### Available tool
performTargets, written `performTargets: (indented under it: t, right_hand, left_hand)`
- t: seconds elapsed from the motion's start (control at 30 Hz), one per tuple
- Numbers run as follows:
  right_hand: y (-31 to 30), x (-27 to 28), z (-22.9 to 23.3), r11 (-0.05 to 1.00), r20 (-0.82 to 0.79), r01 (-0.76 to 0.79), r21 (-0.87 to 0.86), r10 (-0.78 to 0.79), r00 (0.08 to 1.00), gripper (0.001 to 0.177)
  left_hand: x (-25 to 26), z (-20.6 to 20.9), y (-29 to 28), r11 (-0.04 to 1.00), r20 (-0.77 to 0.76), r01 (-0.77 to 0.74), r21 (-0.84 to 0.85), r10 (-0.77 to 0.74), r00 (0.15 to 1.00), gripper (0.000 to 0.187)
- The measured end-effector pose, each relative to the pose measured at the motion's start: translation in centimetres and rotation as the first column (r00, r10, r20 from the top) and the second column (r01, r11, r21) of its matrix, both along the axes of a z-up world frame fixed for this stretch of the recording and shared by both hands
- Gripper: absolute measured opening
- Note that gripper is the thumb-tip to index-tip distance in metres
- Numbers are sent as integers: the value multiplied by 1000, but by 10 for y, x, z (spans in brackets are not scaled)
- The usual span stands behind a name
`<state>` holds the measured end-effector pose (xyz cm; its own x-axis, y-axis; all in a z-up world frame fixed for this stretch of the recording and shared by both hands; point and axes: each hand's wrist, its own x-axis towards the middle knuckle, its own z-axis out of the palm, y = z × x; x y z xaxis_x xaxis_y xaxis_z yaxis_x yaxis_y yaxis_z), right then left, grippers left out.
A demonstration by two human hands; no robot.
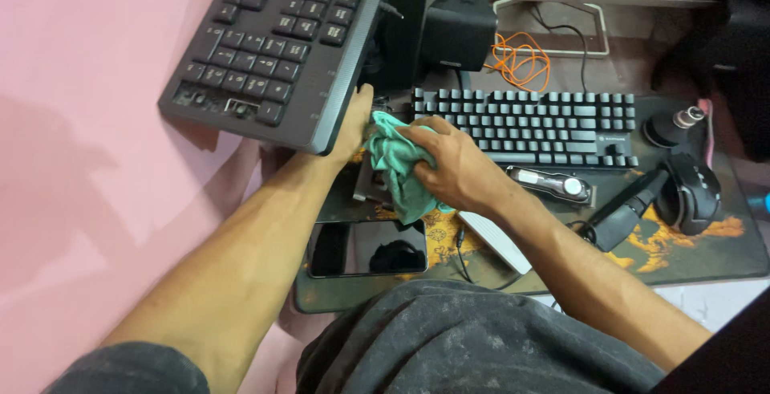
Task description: The person wipes a black power adapter and its cable with a green cloth. They then pick up a smartphone, spray it with a blue liquid from a bottle, and wipe the screen and back with the cloth. The person also wipes a small white rectangular device and a black handheld device on the desk.
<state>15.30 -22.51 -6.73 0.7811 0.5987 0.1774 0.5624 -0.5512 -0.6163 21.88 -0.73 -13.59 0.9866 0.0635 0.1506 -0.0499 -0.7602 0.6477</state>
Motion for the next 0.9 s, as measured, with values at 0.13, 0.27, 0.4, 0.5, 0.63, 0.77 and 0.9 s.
performTargets:
  t: [0.13, 0.27, 0.4, 0.5, 0.63, 0.77, 0.9]
  right_hand:
    - [0, 3, -2, 1000, 8, -2, 11, 2, 1000, 55]
    - [2, 4, -2, 1000, -31, 13, 10, -13, 999, 55]
    - [8, 5, -3, 1000, -42, 16, 13, -15, 999, 55]
    - [9, 7, -4, 1000, -29, 4, 28, -4, 1000, 54]
    - [8, 8, -5, 1000, -39, 18, 19, -18, 999, 54]
    - [7, 9, -10, 998, -33, 12, 58, -10, 999, 54]
    - [9, 11, -22, 995, -54, 72, 69, -68, 996, 53]
  left_hand:
    - [10, -9, -4, 744, 339, 2, 668, -307, 890, 31]
    - [15, -16, 0, 711, 358, 1, 703, -354, 864, 25]
    - [18, -17, 3, 649, 304, 30, 760, -395, 867, 15]
    - [12, -4, 13, 675, 311, 108, 730, -468, 827, 22]
    - [15, 17, 30, 651, 108, 279, 705, -488, 866, 24]
    - [14, 14, 61, 802, 136, 197, 564, -325, 936, 26]
    - [2, -8, 70, 855, 146, 127, 503, -228, 963, 27]
